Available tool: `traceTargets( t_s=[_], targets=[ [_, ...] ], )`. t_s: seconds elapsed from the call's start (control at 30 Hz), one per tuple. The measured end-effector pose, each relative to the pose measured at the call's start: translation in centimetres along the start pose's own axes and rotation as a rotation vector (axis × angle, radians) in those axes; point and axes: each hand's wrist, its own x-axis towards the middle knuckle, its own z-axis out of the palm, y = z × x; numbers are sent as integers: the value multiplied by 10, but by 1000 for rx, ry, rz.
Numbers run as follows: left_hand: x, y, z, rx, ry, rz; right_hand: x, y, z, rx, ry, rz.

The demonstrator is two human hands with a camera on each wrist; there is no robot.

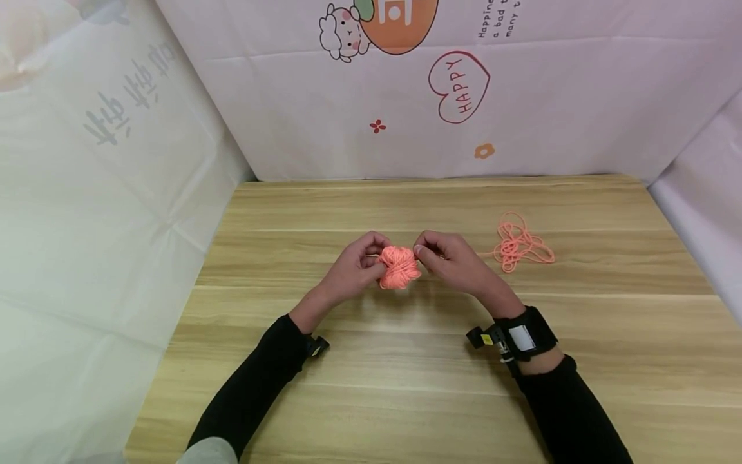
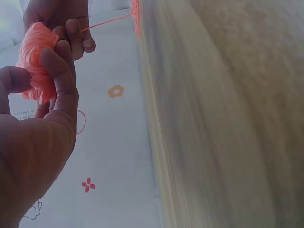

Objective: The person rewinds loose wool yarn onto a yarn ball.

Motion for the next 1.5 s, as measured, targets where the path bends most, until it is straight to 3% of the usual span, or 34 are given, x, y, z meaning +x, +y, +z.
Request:
traceTargets(
  t_s=[0.53,0.77,0.97,1.1,1.2,1.33,1.43,1.5],
  targets=[
    [-1,-2,1,-25,-25,-38,3,-4,1,-34,-18,85],
    [0,-3,0,-14,-16,-53,3,-14,7,-72,-60,61],
    [4,-24,-2,-22,-28,-46,1,-36,6,-54,-56,40],
    [5,-31,-3,-31,-38,-35,1,-39,4,-39,-71,28],
    [5,-30,-4,-10,-53,-8,0,-37,4,-11,-78,19],
    [4,-23,-7,37,-120,29,1,-13,5,-3,-96,-4],
    [3,-20,-11,121,-184,39,1,2,5,-10,-120,-15],
    [2,-20,-12,197,-214,39,1,2,5,-7,-141,-16]
  ],
)
